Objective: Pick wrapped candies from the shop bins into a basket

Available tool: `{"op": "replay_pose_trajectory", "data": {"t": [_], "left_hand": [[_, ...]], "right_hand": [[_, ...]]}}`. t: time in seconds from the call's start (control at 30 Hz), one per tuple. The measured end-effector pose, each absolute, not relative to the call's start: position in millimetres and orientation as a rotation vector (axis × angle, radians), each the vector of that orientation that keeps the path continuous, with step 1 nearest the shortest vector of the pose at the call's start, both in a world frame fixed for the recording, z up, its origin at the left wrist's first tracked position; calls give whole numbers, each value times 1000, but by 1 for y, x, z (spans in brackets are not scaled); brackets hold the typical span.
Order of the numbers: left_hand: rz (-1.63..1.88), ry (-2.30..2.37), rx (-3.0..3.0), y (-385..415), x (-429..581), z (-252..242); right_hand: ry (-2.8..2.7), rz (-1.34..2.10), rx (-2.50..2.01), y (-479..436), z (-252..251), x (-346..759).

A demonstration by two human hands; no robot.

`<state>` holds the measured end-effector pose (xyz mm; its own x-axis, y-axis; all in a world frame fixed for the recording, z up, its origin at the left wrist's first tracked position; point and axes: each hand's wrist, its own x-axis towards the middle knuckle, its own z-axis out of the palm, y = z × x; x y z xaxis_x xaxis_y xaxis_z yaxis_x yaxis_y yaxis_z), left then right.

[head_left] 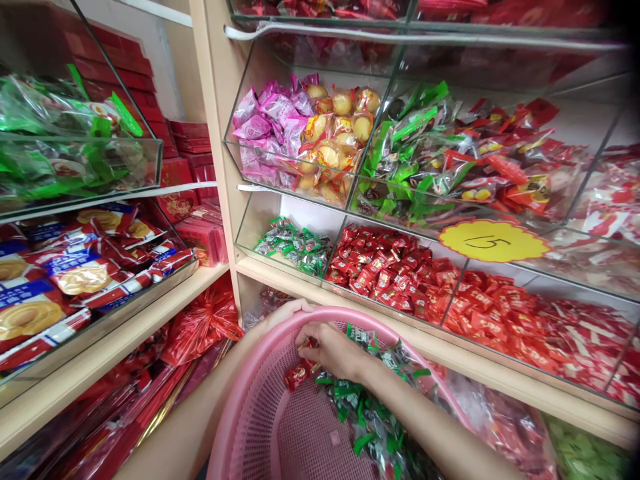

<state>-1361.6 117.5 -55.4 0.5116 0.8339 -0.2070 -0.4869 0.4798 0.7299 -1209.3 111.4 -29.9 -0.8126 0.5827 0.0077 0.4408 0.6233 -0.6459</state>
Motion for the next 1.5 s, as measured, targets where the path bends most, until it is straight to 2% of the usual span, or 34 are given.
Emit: {"op": "replay_pose_trajectory", "data": {"t": [0.4, 0.67, 0.8, 1.1, 1.5], "left_hand": [[800, 568, 625, 124, -1367, -64], [768, 546, 607, 124, -1368, -65], [750, 552, 596, 123, -1369, -65], [784, 610, 581, 124, -1371, -58], [807, 631, 580, 120, -1371, -57]], "right_hand": [[-2742, 963, -936, 103, -42, -1210], [-2998, 396, -908, 88, -19, -1208], [-2995, 232, -798, 76, -10, -1197], [-3041, -221, -727, 43, -53, -1186], [-2899, -220, -697, 51, -78, -1197]]}}
